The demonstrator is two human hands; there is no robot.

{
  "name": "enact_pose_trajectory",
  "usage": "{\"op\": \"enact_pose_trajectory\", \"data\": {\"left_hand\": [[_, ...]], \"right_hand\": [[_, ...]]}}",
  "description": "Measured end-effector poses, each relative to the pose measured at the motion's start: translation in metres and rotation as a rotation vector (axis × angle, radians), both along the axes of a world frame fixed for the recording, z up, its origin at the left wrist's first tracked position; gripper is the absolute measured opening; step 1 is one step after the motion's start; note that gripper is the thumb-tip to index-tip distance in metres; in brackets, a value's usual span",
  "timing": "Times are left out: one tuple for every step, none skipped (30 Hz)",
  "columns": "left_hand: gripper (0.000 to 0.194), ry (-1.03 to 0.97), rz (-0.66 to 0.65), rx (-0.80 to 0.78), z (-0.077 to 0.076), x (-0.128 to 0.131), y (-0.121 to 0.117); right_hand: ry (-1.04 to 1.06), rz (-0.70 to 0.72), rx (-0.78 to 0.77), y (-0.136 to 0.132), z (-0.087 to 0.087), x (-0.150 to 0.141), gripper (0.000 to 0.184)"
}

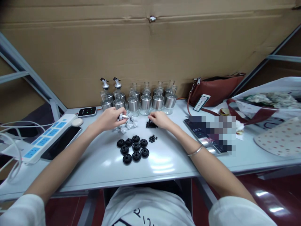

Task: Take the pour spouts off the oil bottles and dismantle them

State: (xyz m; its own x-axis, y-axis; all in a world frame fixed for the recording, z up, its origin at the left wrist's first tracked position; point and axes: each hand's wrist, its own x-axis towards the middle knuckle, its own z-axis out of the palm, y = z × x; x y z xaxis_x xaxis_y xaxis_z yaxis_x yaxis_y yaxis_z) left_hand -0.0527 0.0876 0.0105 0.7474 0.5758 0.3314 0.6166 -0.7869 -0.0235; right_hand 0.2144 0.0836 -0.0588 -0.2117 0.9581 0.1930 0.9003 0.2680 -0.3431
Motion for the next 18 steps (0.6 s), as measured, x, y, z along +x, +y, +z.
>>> {"op": "enact_pose_trajectory", "data": {"left_hand": [[0.012, 0.0, -0.001, -0.001, 0.0, 0.0, 0.0], [0.013, 0.001, -0.003, -0.002, 0.001, -0.001, 0.0], [0.013, 0.002, -0.004, -0.003, 0.001, -0.001, 0.0], [0.013, 0.003, -0.004, -0.005, 0.001, -0.001, 0.0], [0.013, 0.004, -0.006, -0.007, 0.001, 0.0, 0.0], [0.013, 0.007, -0.008, -0.011, 0.001, 0.0, -0.001], [0.013, 0.01, -0.012, -0.015, 0.001, 0.0, -0.001], [0.014, 0.014, -0.016, -0.021, 0.0, 0.001, -0.002], [0.014, 0.017, -0.021, -0.026, -0.001, 0.002, -0.002], [0.014, 0.019, -0.026, -0.032, -0.002, 0.002, -0.002], [0.014, 0.021, -0.032, -0.037, -0.003, 0.003, -0.003], [0.014, 0.02, -0.037, -0.042, -0.004, 0.004, -0.003], [0.015, 0.019, -0.041, -0.047, -0.005, 0.005, -0.003], [0.015, 0.016, -0.045, -0.051, -0.006, 0.006, -0.003], [0.016, 0.013, -0.048, -0.054, -0.007, 0.007, -0.004], [0.016, 0.01, -0.05, -0.057, -0.007, 0.008, -0.004], [0.016, 0.006, -0.052, -0.061, -0.008, 0.009, -0.005], [0.016, 0.002, -0.055, -0.064, -0.008, 0.009, -0.005]], "right_hand": [[-0.011, -0.005, -0.009, 0.0, -0.001, 0.0, 0.022], [-0.02, -0.01, -0.013, 0.0, -0.002, 0.001, 0.021], [-0.027, -0.015, -0.013, -0.001, -0.002, 0.001, 0.021], [-0.03, -0.021, -0.008, -0.001, -0.003, 0.001, 0.021], [-0.029, -0.027, 0.001, -0.002, -0.003, 0.001, 0.021], [-0.024, -0.034, 0.014, -0.003, -0.003, 0.001, 0.021], [-0.014, -0.04, 0.03, -0.004, -0.003, 0.001, 0.021], [0.002, -0.044, 0.048, -0.005, -0.002, 0.001, 0.022], [0.024, -0.045, 0.069, -0.007, 0.0, 0.0, 0.024], [0.052, -0.041, 0.091, -0.009, 0.002, -0.002, 0.027], [0.087, -0.031, 0.113, -0.012, 0.005, -0.006, 0.03], [0.127, -0.013, 0.131, -0.016, 0.009, -0.01, 0.032], [0.173, 0.012, 0.147, -0.02, 0.012, -0.016, 0.033], [0.222, 0.047, 0.157, -0.024, 0.016, -0.023, 0.033], [0.274, 0.086, 0.163, -0.029, 0.019, -0.03, 0.033], [0.325, 0.129, 0.166, -0.033, 0.021, -0.038, 0.033], [0.373, 0.172, 0.167, -0.037, 0.023, -0.045, 0.033], [0.416, 0.21, 0.166, -0.041, 0.024, -0.052, 0.034]]}}
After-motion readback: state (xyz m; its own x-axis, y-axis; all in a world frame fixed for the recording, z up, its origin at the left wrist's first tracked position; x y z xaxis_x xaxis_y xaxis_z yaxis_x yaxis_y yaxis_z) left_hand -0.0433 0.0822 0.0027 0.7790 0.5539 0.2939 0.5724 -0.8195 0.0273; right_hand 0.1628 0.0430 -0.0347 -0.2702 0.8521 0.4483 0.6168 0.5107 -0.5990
